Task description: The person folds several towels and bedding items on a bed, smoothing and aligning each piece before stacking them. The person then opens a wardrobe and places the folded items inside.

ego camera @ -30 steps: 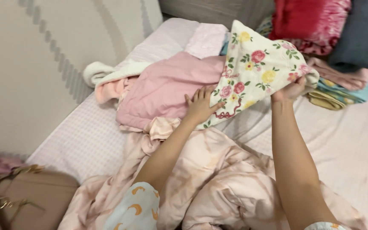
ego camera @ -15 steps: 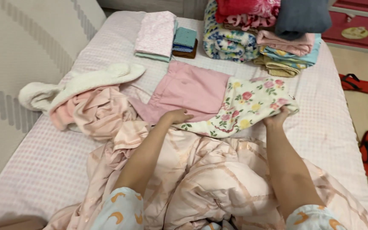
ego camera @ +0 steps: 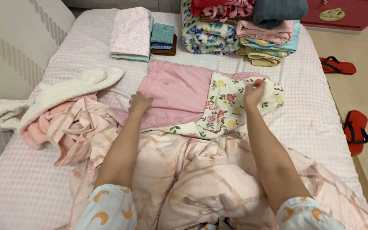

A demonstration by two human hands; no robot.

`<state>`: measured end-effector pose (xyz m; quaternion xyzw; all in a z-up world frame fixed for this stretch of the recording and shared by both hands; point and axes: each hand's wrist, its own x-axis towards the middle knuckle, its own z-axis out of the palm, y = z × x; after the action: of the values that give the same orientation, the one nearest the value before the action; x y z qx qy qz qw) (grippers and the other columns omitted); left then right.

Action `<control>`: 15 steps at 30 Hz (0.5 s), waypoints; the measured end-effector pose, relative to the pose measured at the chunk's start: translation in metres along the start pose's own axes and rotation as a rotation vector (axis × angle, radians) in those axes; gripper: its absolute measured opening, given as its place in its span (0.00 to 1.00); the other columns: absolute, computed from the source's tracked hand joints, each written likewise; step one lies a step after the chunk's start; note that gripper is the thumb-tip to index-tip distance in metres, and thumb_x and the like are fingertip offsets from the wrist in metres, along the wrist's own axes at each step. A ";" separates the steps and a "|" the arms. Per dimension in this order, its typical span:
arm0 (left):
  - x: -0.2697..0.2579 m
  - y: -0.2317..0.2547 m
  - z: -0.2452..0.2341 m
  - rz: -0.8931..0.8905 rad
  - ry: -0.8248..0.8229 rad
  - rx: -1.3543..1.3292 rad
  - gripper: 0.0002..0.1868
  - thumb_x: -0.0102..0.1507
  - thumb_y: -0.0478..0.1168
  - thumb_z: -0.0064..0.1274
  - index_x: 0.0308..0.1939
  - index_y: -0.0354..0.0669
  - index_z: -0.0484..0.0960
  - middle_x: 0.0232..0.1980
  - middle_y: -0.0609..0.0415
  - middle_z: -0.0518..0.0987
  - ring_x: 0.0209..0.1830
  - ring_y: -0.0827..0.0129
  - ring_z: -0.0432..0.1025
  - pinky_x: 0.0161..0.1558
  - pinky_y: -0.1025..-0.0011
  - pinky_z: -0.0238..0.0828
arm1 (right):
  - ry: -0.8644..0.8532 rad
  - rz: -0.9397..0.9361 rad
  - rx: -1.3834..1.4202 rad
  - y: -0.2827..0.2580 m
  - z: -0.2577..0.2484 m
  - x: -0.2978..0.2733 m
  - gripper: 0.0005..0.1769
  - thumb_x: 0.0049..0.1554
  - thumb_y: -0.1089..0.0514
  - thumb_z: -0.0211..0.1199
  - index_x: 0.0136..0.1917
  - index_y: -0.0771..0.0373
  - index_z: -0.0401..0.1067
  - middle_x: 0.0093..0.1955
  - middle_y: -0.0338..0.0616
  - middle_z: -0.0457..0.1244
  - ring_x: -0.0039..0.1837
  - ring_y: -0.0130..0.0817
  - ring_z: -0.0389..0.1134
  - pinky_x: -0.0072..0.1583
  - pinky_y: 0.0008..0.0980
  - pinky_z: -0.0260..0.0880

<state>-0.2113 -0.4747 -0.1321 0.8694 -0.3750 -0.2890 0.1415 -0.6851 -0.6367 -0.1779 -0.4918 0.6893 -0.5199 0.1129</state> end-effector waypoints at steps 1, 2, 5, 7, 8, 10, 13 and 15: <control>-0.005 0.000 0.000 -0.025 0.007 0.005 0.45 0.59 0.57 0.59 0.75 0.46 0.59 0.77 0.43 0.58 0.76 0.44 0.55 0.68 0.40 0.59 | -0.156 0.002 0.198 0.002 0.014 0.002 0.10 0.55 0.63 0.61 0.52 0.63 0.68 0.44 0.47 0.67 0.46 0.41 0.70 0.51 0.41 0.71; -0.008 -0.002 0.001 -0.050 0.015 0.010 0.46 0.58 0.57 0.60 0.75 0.45 0.60 0.77 0.41 0.59 0.76 0.44 0.55 0.68 0.42 0.59 | -0.220 -0.074 0.141 0.003 0.028 -0.001 0.09 0.54 0.62 0.64 0.49 0.63 0.72 0.42 0.46 0.69 0.44 0.39 0.71 0.49 0.38 0.71; -0.006 -0.012 0.016 -0.121 0.068 0.025 0.50 0.55 0.56 0.64 0.75 0.44 0.59 0.77 0.40 0.60 0.77 0.47 0.55 0.71 0.46 0.57 | -0.441 0.003 0.057 -0.009 0.062 -0.021 0.10 0.54 0.56 0.66 0.47 0.63 0.78 0.44 0.48 0.72 0.45 0.37 0.73 0.50 0.34 0.72; 0.002 -0.018 0.028 -0.168 0.087 0.042 0.54 0.53 0.57 0.66 0.76 0.43 0.56 0.76 0.38 0.60 0.77 0.47 0.54 0.72 0.47 0.54 | -0.554 0.093 -0.124 -0.030 0.071 -0.036 0.18 0.54 0.48 0.70 0.49 0.65 0.78 0.43 0.54 0.71 0.45 0.43 0.74 0.50 0.38 0.73; 0.007 -0.019 0.032 -0.192 0.084 0.054 0.56 0.53 0.58 0.67 0.76 0.41 0.53 0.76 0.36 0.59 0.76 0.46 0.53 0.71 0.47 0.52 | -0.546 0.093 -0.148 -0.043 0.072 -0.046 0.24 0.53 0.45 0.72 0.53 0.67 0.75 0.47 0.55 0.71 0.50 0.45 0.74 0.54 0.39 0.73; 0.016 -0.019 0.037 -0.225 0.074 0.091 0.61 0.52 0.59 0.68 0.77 0.38 0.49 0.75 0.35 0.59 0.76 0.46 0.53 0.71 0.45 0.50 | -0.557 0.131 -0.250 -0.072 0.070 -0.063 0.37 0.50 0.40 0.75 0.60 0.69 0.69 0.56 0.58 0.67 0.59 0.50 0.69 0.60 0.43 0.70; 0.023 -0.018 0.033 -0.254 0.047 0.190 0.65 0.50 0.59 0.70 0.79 0.36 0.46 0.76 0.38 0.61 0.76 0.47 0.53 0.70 0.43 0.49 | -0.611 0.227 -0.425 -0.102 0.063 -0.077 0.49 0.47 0.37 0.77 0.67 0.68 0.58 0.67 0.60 0.57 0.69 0.57 0.59 0.64 0.51 0.64; 0.025 -0.017 0.027 -0.274 0.022 0.283 0.68 0.49 0.58 0.73 0.79 0.36 0.45 0.76 0.39 0.61 0.76 0.47 0.54 0.70 0.41 0.48 | -0.645 0.264 -0.463 -0.105 0.065 -0.080 0.51 0.48 0.38 0.77 0.70 0.65 0.53 0.71 0.58 0.52 0.72 0.58 0.54 0.66 0.54 0.62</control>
<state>-0.2042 -0.4818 -0.1708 0.9266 -0.2885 -0.2404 -0.0184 -0.5436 -0.6095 -0.1482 -0.5491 0.7745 -0.1515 0.2752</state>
